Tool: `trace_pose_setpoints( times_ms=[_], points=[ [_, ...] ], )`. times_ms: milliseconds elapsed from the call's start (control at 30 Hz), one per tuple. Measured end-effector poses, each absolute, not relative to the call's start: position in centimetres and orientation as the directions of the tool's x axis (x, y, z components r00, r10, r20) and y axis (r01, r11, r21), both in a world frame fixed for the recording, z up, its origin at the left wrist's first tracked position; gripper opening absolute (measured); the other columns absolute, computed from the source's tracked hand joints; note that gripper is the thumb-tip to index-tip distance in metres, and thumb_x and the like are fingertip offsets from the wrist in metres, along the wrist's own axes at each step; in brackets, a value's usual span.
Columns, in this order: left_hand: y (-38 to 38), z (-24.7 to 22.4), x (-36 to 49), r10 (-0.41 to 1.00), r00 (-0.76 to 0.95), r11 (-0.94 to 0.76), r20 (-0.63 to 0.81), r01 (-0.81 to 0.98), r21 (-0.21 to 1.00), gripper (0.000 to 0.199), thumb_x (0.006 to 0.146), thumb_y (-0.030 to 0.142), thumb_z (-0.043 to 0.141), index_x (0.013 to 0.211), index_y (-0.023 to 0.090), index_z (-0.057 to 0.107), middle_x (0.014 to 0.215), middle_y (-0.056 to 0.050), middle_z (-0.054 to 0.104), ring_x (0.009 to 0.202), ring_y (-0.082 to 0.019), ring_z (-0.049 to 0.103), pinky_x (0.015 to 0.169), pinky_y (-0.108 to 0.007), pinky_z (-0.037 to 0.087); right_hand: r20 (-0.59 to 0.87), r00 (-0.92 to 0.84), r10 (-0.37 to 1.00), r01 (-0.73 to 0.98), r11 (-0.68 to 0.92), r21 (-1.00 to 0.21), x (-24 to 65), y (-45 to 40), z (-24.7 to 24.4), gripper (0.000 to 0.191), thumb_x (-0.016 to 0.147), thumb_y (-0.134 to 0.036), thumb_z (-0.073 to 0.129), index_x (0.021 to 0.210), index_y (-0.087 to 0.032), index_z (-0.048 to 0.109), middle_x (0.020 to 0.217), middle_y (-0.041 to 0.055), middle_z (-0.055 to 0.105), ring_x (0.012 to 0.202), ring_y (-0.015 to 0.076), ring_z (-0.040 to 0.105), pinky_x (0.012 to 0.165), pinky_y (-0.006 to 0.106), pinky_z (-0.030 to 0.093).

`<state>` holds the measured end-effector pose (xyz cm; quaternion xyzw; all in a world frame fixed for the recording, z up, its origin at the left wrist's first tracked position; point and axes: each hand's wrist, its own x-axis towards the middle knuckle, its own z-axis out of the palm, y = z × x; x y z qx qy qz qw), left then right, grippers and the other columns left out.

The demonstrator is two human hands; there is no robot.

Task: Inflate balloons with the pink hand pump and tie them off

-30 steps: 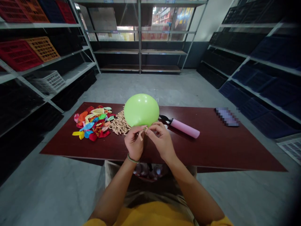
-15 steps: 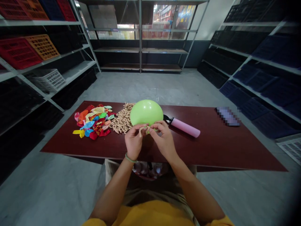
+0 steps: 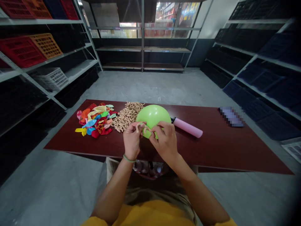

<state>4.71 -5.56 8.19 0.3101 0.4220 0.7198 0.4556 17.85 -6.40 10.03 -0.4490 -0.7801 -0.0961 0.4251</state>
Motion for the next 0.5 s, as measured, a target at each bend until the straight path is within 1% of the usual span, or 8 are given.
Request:
trace_pose_setpoints(
  times_ms=[67, 167, 267, 367, 433, 500],
  points=[
    [-5.4, 8.1, 4.7, 0.906, -0.417, -0.240, 0.065, -0.382, 0.893, 0.022, 0.073, 0.034, 0.081, 0.080, 0.015, 0.072, 0.062, 0.002, 0.061, 0.048, -0.004, 0.043, 0.044, -0.015, 0.034, 0.746, -0.263, 0.611, 0.787, 0.584, -0.200, 18.0, -6.4, 9.9, 0.009, 0.085, -0.014, 0.056, 0.084, -0.021, 0.061, 0.099, 0.0101, 0.055, 0.096, 0.0262, 0.049, 0.087, 0.041, 0.046],
    [-5.0, 7.9, 4.8, 0.891, -0.449, -0.254, 0.065, -0.376, 0.891, 0.025, 0.072, 0.036, 0.081, 0.078, 0.015, 0.071, 0.063, 0.001, 0.061, 0.047, -0.004, 0.042, 0.042, -0.015, 0.033, 0.708, -0.283, 0.646, 0.792, 0.574, -0.207, 18.2, -6.3, 9.4, 0.010, 0.085, -0.014, 0.055, 0.088, -0.022, 0.061, 0.103, 0.0103, 0.055, 0.102, 0.0280, 0.048, 0.091, 0.045, 0.044],
    [-4.6, 7.7, 4.8, 0.886, -0.460, -0.250, 0.057, -0.370, 0.895, 0.024, 0.072, 0.036, 0.080, 0.077, 0.015, 0.071, 0.061, 0.002, 0.060, 0.046, -0.004, 0.042, 0.041, -0.015, 0.033, 0.688, -0.286, 0.667, 0.790, 0.571, -0.224, 18.5, -6.2, 9.0, 0.010, 0.085, -0.014, 0.055, 0.088, -0.022, 0.060, 0.104, 0.0112, 0.055, 0.103, 0.0288, 0.048, 0.091, 0.047, 0.044],
    [-4.3, 7.3, 4.9, 0.881, -0.470, -0.254, 0.063, -0.356, 0.899, 0.021, 0.073, 0.034, 0.079, 0.078, 0.015, 0.071, 0.059, 0.003, 0.059, 0.046, -0.004, 0.043, 0.042, -0.015, 0.034, 0.692, -0.294, 0.659, 0.791, 0.574, -0.211, 18.7, -6.1, 8.6, 0.010, 0.086, -0.013, 0.054, 0.088, -0.021, 0.060, 0.105, 0.0120, 0.055, 0.104, 0.0290, 0.049, 0.090, 0.046, 0.044],
    [-4.2, 7.0, 5.1, 0.882, -0.467, -0.262, 0.066, -0.368, 0.892, 0.019, 0.074, 0.033, 0.079, 0.079, 0.016, 0.071, 0.060, 0.003, 0.059, 0.047, -0.004, 0.044, 0.044, -0.015, 0.035, 0.688, -0.295, 0.663, 0.794, 0.571, -0.210, 18.8, -5.9, 8.6, 0.010, 0.086, -0.013, 0.054, 0.088, -0.021, 0.060, 0.105, 0.0121, 0.055, 0.105, 0.0291, 0.049, 0.090, 0.047, 0.044],
    [-4.1, 7.0, 5.3, 0.889, -0.452, -0.274, 0.072, -0.399, 0.875, 0.020, 0.074, 0.033, 0.079, 0.079, 0.016, 0.070, 0.066, 0.002, 0.063, 0.051, -0.005, 0.049, 0.048, -0.016, 0.039, 0.693, -0.280, 0.665, 0.798, 0.562, -0.217, 19.0, -5.5, 8.8, 0.010, 0.087, -0.014, 0.054, 0.089, -0.021, 0.061, 0.105, 0.0119, 0.055, 0.104, 0.0289, 0.049, 0.090, 0.047, 0.045]
  ],
)
